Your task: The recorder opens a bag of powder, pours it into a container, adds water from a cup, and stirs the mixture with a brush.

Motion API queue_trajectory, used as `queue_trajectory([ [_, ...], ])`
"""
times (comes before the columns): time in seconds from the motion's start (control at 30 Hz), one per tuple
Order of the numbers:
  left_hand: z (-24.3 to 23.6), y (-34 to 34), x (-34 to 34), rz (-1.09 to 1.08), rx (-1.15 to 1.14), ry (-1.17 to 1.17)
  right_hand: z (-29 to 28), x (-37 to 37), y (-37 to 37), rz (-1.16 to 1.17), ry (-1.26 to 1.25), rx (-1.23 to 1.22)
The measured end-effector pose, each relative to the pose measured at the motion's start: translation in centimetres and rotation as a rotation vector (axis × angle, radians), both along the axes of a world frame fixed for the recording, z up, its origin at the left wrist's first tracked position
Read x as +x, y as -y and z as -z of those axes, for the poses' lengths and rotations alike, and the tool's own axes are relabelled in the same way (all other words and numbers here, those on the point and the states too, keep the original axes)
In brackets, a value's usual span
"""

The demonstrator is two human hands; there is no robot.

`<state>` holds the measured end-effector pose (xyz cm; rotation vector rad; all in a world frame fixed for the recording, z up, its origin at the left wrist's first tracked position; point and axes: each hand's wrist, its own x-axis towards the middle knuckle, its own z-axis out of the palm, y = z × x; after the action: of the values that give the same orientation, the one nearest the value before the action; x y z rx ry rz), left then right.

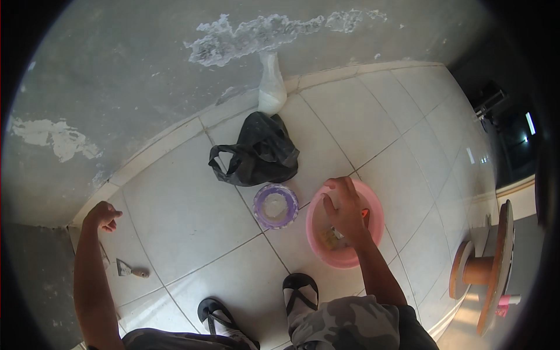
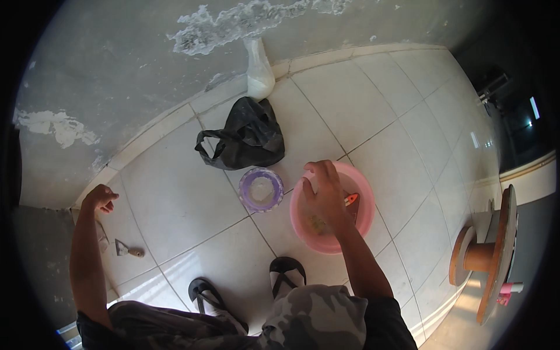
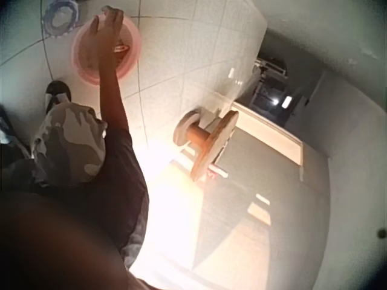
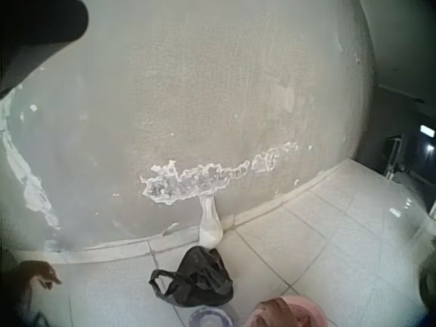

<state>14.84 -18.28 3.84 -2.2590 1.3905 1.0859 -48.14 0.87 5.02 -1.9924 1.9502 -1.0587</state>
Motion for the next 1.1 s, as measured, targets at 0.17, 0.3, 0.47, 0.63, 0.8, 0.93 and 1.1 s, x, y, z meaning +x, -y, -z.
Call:
queue_trajectory([
  [0.17,4.4,1.7,0.6,0.094,-0.071,-0.037,-0.4,-0.1,0.9,0.034,0.051,-0.020],
  [0.3,5.9,3.5,1.1,0.128,-0.172,-0.086,-2.1,0.7,2.8,0.048,0.039,-0.060],
  [0.47,3.3,0.7,5.8,0.070,-0.596,-0.259,-10.1,-0.2,1.9,0.190,0.187,-0.038],
  [0.63,-2.3,-15.8,5.1,0.125,-0.557,-0.314,-18.1,-6.2,-11.3,0.531,0.059,0.390],
  [0.8,-22.6,-32.6,0.8,-0.126,0.283,-0.218,-27.7,-8.0,-36.7,0.803,0.042,1.114],
  [0.93,-32.5,-32.4,-3.3,-0.084,0.289,-0.305,-34.8,-3.8,-54.5,1.200,0.347,1.492],
  [1.1,-37.7,-26.9,-18.7,0.200,0.150,-0.333,-42.1,-0.1,-64.1,1.621,0.729,1.621],
])
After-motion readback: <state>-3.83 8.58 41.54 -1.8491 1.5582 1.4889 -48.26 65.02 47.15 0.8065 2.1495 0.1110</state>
